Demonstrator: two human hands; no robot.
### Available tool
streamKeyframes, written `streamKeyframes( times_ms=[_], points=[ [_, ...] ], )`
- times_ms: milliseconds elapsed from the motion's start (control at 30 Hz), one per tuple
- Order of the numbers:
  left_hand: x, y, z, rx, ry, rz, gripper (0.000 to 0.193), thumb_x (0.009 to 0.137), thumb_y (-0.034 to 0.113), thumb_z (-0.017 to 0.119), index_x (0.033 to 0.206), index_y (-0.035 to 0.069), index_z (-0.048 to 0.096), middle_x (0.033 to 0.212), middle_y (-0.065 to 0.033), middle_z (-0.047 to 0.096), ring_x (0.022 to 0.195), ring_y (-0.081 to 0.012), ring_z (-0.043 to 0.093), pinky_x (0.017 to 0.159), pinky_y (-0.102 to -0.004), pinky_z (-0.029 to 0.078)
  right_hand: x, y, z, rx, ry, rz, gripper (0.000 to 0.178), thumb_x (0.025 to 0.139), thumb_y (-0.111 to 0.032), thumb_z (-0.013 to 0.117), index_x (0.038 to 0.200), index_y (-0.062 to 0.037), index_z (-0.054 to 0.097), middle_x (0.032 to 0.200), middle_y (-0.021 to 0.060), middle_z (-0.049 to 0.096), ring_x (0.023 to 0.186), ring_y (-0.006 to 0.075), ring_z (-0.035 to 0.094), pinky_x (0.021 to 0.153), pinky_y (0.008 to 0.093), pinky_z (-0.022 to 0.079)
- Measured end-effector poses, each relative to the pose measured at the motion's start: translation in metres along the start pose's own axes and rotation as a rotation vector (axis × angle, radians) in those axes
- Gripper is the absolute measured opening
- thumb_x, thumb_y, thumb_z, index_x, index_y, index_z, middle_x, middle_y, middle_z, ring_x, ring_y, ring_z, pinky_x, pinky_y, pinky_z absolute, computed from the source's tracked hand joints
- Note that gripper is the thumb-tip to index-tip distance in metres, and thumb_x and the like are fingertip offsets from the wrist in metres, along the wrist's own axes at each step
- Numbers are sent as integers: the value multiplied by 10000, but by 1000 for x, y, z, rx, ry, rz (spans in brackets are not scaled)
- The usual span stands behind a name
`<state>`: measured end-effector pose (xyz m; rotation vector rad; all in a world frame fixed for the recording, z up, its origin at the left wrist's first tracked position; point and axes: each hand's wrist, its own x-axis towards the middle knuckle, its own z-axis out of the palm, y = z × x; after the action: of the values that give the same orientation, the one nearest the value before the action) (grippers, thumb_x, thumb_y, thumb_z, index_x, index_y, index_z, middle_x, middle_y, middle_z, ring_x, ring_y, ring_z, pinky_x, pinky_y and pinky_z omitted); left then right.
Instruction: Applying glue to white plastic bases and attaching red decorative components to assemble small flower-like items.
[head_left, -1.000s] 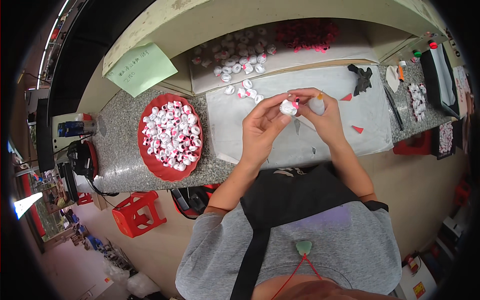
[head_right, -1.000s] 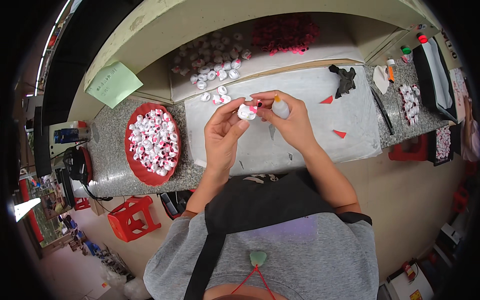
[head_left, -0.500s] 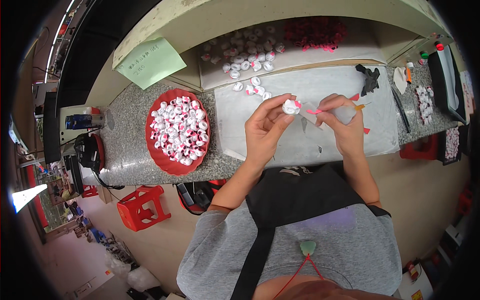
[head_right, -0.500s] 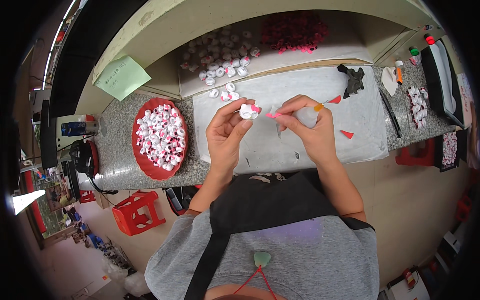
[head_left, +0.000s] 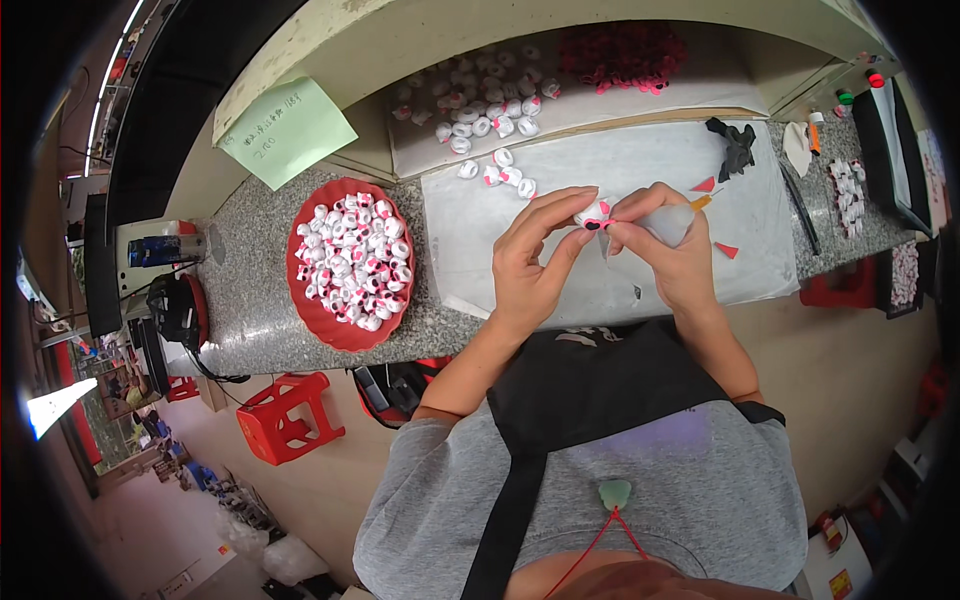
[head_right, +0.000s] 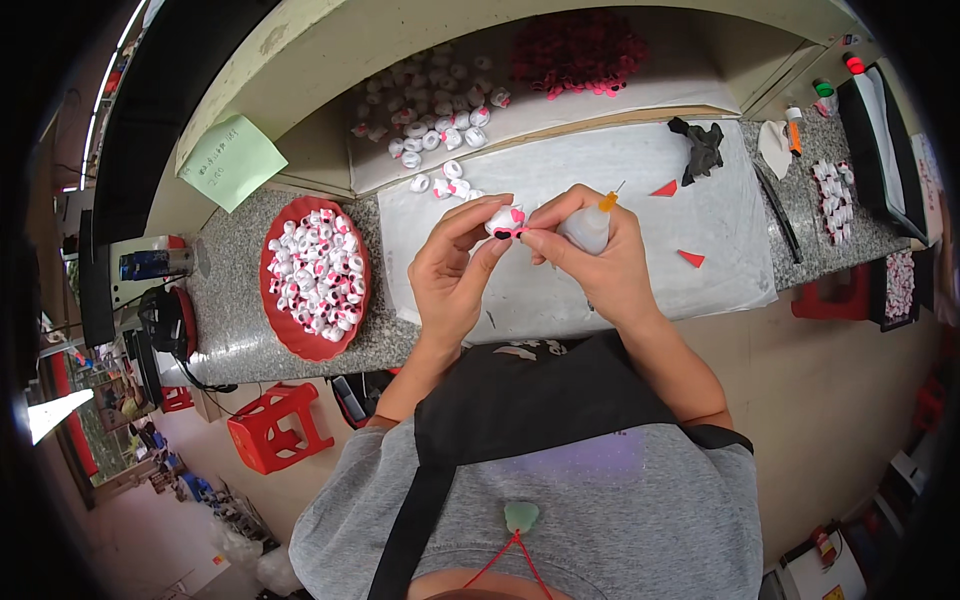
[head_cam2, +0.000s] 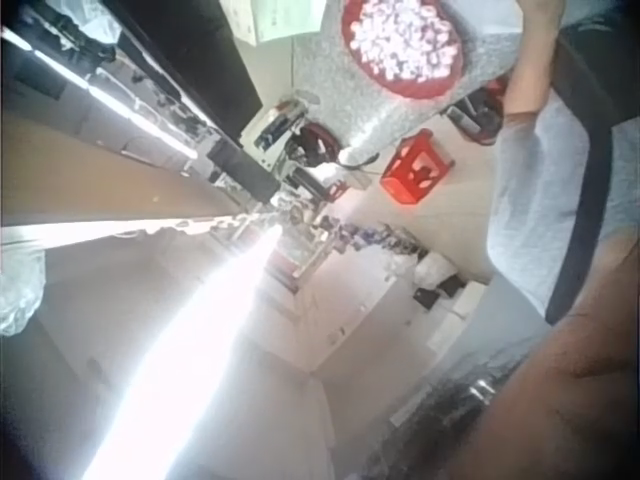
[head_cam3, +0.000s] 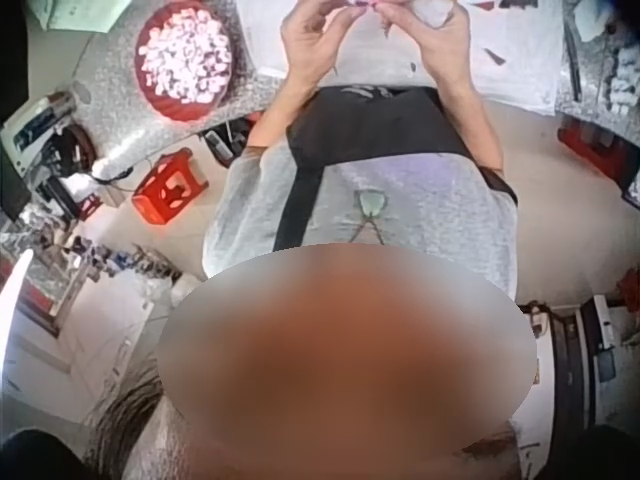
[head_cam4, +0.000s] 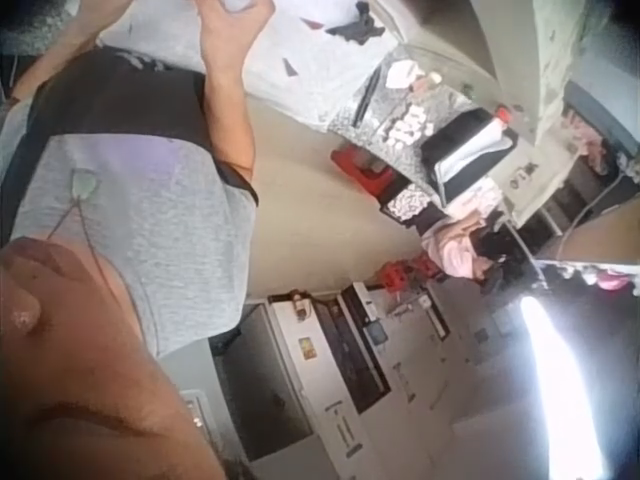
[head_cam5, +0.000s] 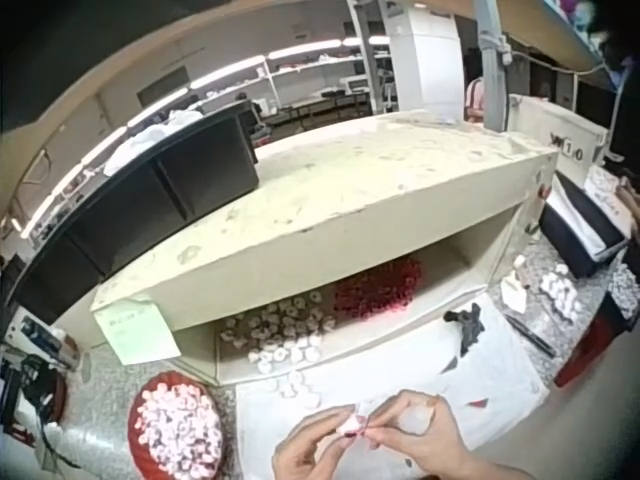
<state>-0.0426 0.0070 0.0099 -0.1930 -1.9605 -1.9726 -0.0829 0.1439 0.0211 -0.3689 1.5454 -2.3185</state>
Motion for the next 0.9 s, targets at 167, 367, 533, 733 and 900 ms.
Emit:
streamKeyframes(
  times_ms=[167,367,533,733,900],
  points=[
    [0,6,0,-44,-19,-15,299,690,-43,546,983,5,512,1011,-105,504,916,-163,489,758,-245,407,-1,4,2,-32,16,-14,114,677,11,588,739,-6,494,701,51,534,584,81,492,521,194,396],
    [-1,7,-4,-372,-7,-198,277,707,-62,524,980,-22,497,1005,-130,500,945,-172,473,797,-256,387,1,2,2,-132,-39,-126,247,643,57,587,856,15,470,745,75,504,602,91,483,503,190,412],
    [-5,6,-6,-496,-72,-240,269,704,-61,530,970,-37,497,985,-147,512,943,-197,482,807,-280,390,-1,3,4,-82,-110,-47,284,631,62,599,896,24,504,801,91,534,617,104,510,497,201,425],
    [-4,2,-8,-448,-130,-100,222,718,-44,524,940,-29,523,982,-154,518,923,-202,495,799,-291,399,-3,2,2,-106,-143,-71,222,635,60,598,842,27,523,840,123,548,624,122,525,506,214,437],
    [-6,6,-6,-463,-105,-182,239,720,-39,526,959,-35,513,984,-147,518,924,-190,494,802,-285,397,-4,2,4,-101,-102,-61,225,640,53,595,851,33,516,827,119,548,613,120,525,504,220,439]
  ],
)
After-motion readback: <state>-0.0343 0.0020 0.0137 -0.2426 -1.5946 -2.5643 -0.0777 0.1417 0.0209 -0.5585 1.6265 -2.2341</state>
